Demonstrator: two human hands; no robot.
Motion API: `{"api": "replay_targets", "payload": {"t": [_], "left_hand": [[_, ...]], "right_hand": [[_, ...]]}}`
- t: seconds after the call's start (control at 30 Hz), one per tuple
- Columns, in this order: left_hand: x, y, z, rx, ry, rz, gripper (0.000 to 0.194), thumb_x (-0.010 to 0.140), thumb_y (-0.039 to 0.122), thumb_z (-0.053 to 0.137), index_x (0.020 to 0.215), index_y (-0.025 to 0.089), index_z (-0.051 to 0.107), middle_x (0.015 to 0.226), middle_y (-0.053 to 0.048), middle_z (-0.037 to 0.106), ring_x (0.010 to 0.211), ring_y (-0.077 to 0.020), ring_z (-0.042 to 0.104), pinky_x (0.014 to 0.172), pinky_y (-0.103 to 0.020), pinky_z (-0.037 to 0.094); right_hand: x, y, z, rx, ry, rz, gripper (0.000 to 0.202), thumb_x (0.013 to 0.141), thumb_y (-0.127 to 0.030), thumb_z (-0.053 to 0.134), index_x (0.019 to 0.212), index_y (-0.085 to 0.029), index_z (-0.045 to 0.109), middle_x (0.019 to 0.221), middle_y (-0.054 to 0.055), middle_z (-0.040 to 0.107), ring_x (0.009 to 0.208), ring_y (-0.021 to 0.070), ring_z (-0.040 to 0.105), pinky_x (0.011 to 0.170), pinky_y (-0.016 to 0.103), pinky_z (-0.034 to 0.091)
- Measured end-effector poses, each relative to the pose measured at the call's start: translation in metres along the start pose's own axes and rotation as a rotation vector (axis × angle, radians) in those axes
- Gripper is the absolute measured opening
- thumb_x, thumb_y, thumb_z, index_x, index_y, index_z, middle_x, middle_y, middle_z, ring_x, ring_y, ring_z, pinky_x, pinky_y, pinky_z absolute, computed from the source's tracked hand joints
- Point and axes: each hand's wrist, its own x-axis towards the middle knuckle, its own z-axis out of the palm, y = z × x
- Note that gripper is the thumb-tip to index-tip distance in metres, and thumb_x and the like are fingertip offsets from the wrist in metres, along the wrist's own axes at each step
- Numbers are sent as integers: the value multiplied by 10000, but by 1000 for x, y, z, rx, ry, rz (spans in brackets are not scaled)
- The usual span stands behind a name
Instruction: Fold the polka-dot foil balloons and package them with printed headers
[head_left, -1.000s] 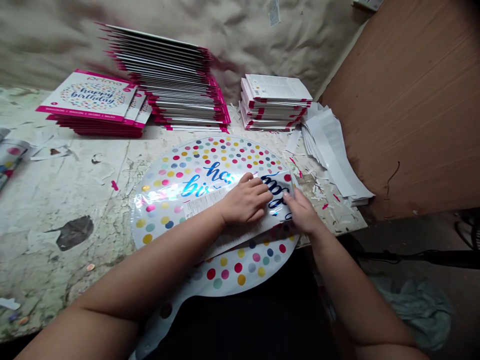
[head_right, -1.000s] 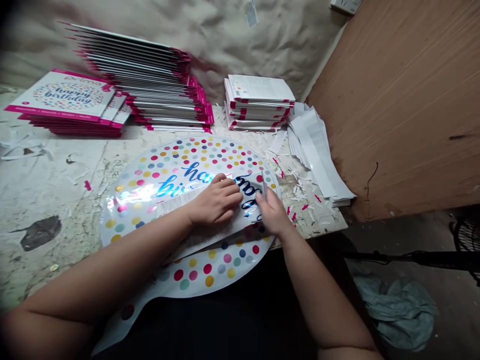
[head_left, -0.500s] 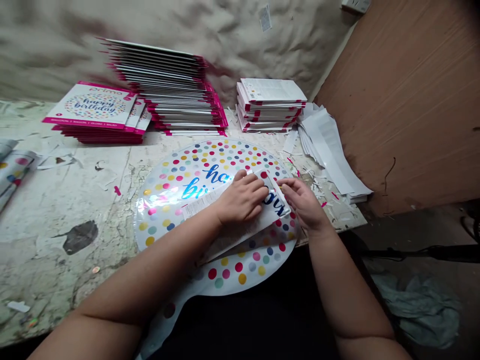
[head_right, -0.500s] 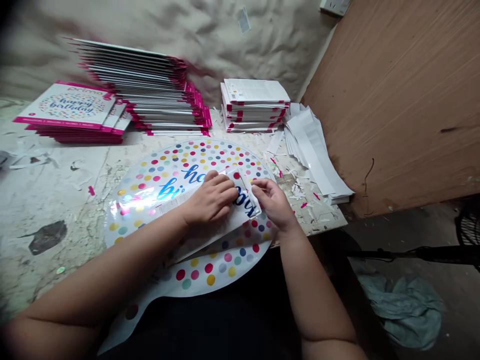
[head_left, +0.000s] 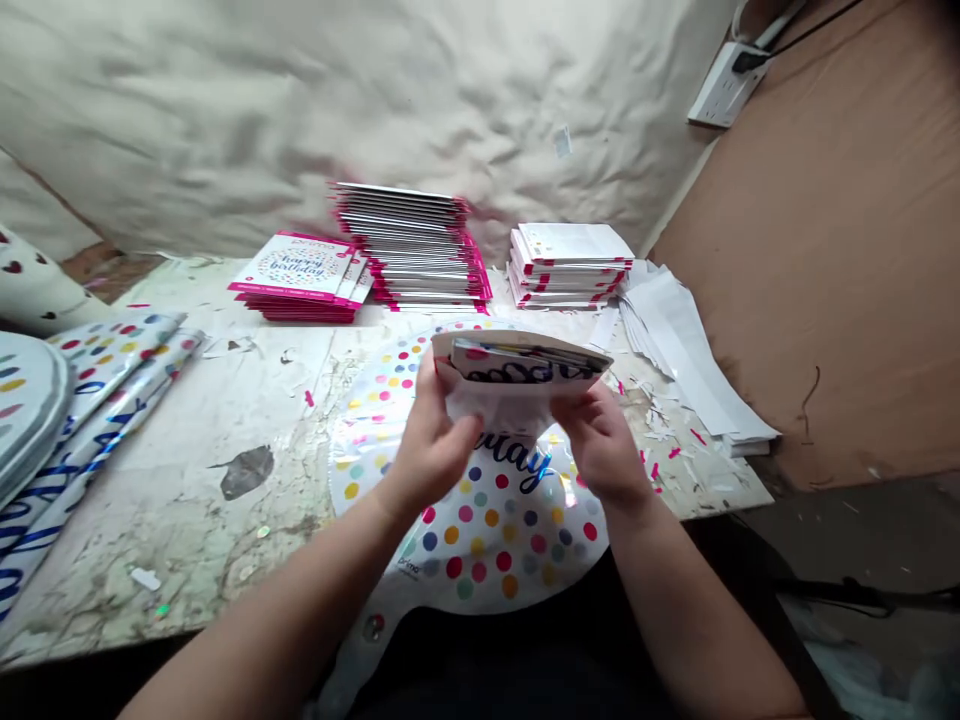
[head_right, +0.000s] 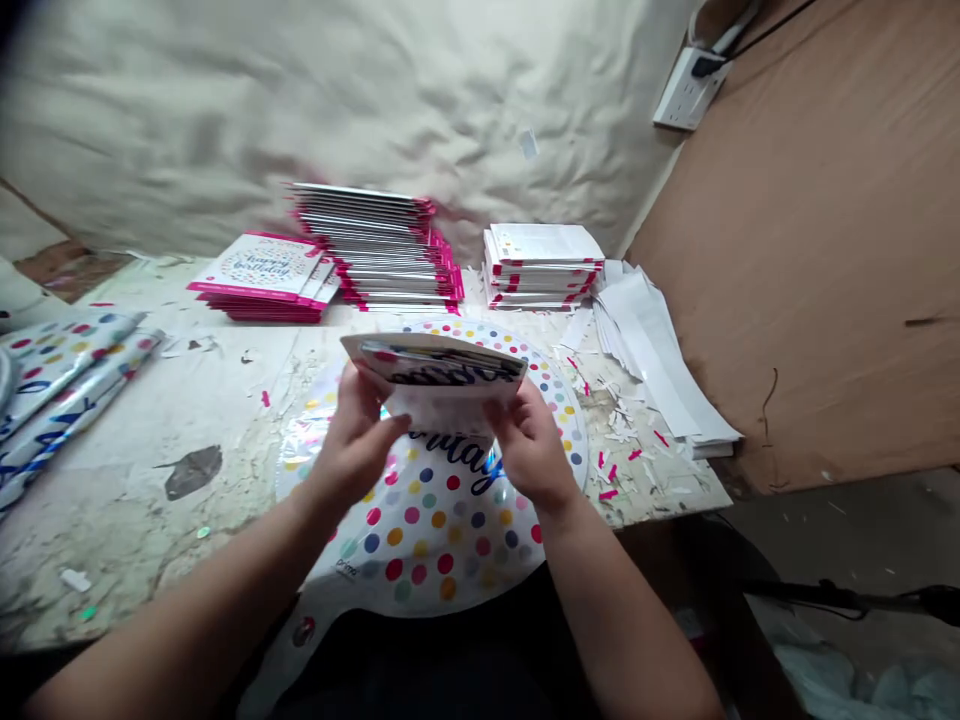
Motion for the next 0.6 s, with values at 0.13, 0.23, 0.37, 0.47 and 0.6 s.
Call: {"api": "replay_targets", "payload": {"t": [0.13, 0.23, 0.37, 0.47, 0.6], "left_hand": [[-11, 5, 2, 35, 64, -55, 759, 779, 173, 485, 1417, 234, 79, 1433, -111, 249, 1333, -296, 224, 1069, -468, 261], [-12, 18, 0, 30, 52, -87, 823, 769, 125, 477, 1433, 233, 2, 1448, -107, 233, 1332, -271, 238, 1080, -437, 262], [-8, 24, -5, -42, 58, -103, 841, 776, 133, 513, 1438, 232, 5, 1448, -112, 244, 1308, -266, 291, 1075, -425, 274], [-7, 15, -6, -142, 76, -137, 830, 782, 161, 559, 1436, 247, 54, 1437, -115, 276, 1306, -277, 301, 1057, -429, 306], [-8, 7, -6, -248, 12, -154, 755, 784, 203, 597, 1414, 259, 184, 1403, -108, 351, 1272, -272, 365, 1060, -445, 303]], "right_hand": [[-1, 9, 12, 13, -41, 43, 418, 811, -381, 574, 1172, -255, 405, 1206, 87, 566, 1122, 231, 533, 937, 414, 454], [-1, 6, 15, 37, -33, 14, 338, 818, -364, 570, 1108, -259, 431, 1147, 78, 586, 1101, 218, 543, 940, 398, 450], [1, 0, 15, 85, -9, -24, 303, 798, -335, 606, 1051, -261, 458, 1084, 52, 603, 1054, 207, 565, 916, 390, 463], [2, 1, 13, 76, -23, 16, 300, 792, -325, 621, 1047, -256, 479, 1029, 42, 620, 1020, 201, 580, 891, 380, 476], [1, 0, 11, 93, -29, 19, 297, 772, -288, 648, 1033, -253, 509, 1088, 36, 605, 1105, 203, 534, 960, 398, 425]]}}
